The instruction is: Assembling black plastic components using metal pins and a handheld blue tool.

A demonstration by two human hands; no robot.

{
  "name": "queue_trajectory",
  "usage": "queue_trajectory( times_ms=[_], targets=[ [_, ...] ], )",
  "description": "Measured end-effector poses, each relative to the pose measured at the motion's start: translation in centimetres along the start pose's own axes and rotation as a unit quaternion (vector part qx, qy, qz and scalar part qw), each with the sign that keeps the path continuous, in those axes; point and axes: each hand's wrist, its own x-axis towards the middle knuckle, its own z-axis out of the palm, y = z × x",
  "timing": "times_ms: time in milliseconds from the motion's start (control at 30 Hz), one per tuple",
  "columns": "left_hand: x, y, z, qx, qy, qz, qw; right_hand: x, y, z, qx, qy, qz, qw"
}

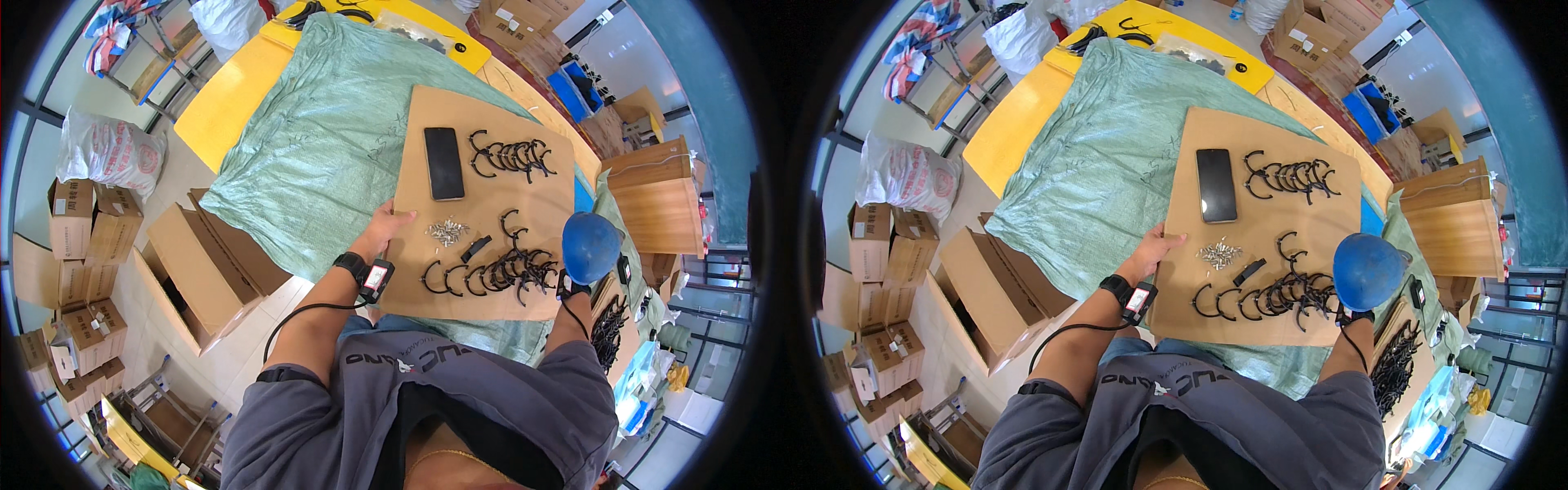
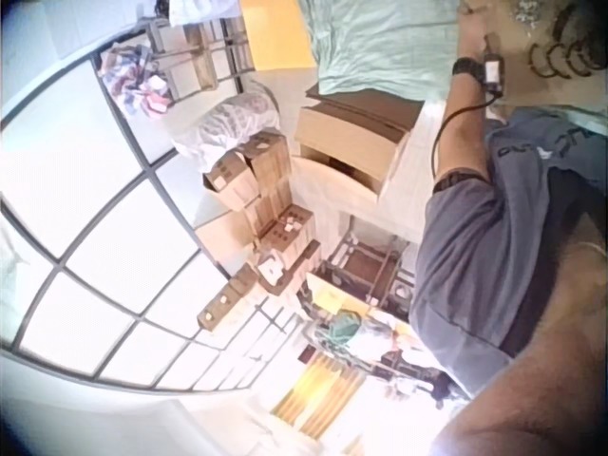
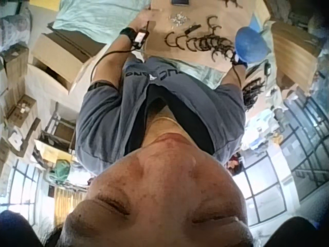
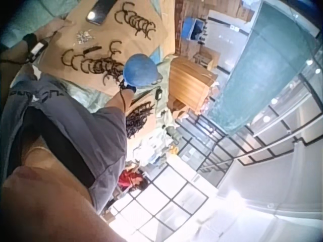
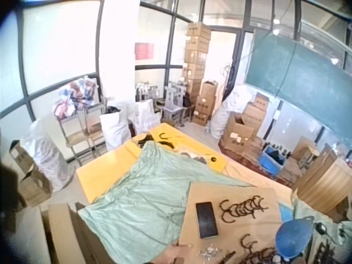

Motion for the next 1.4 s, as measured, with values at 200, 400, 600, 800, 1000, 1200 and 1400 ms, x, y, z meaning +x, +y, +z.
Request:
queue_trajectory(
  times_ms=[200, 400, 600, 800, 1000, 1200, 1400],
  targets=[
    [-0.2, 0.5, 0.1, 0.009, 0.005, 0.012, 1.000, -1.3, 0.2, 0.5, 0.029, -0.007, 0.011, 0.999],
    [-0.6, 0.5, -0.1, -0.016, 0.018, 0.024, 0.999, -2.1, -0.1, 0.5, 0.064, -0.017, 0.013, 0.998],
    [-1.7, 1.5, 0.0, 0.005, 0.015, 0.020, 1.000, -2.5, -1.4, 0.7, 0.096, -0.027, 0.007, 0.995],
    [-2.6, 2.2, -1.4, -0.021, -0.015, 0.065, 0.998, -2.8, -4.9, 1.2, 0.147, -0.039, -0.011, 0.988],
    [-5.1, 4.8, -3.5, -0.029, 0.014, 0.087, 0.996, -3.8, -10.7, 4.9, 0.198, -0.091, -0.036, 0.975],
    [-7.5, 6.1, -8.3, -0.039, 0.086, 0.137, 0.986, -6.4, -18.3, 10.3, 0.314, -0.288, 0.012, 0.905],
    [-11.2, 7.4, -13.1, -0.068, 0.162, 0.167, 0.970, -8.7, -25.1, 16.5, 0.226, -0.252, -0.026, 0.940]
  ],
)
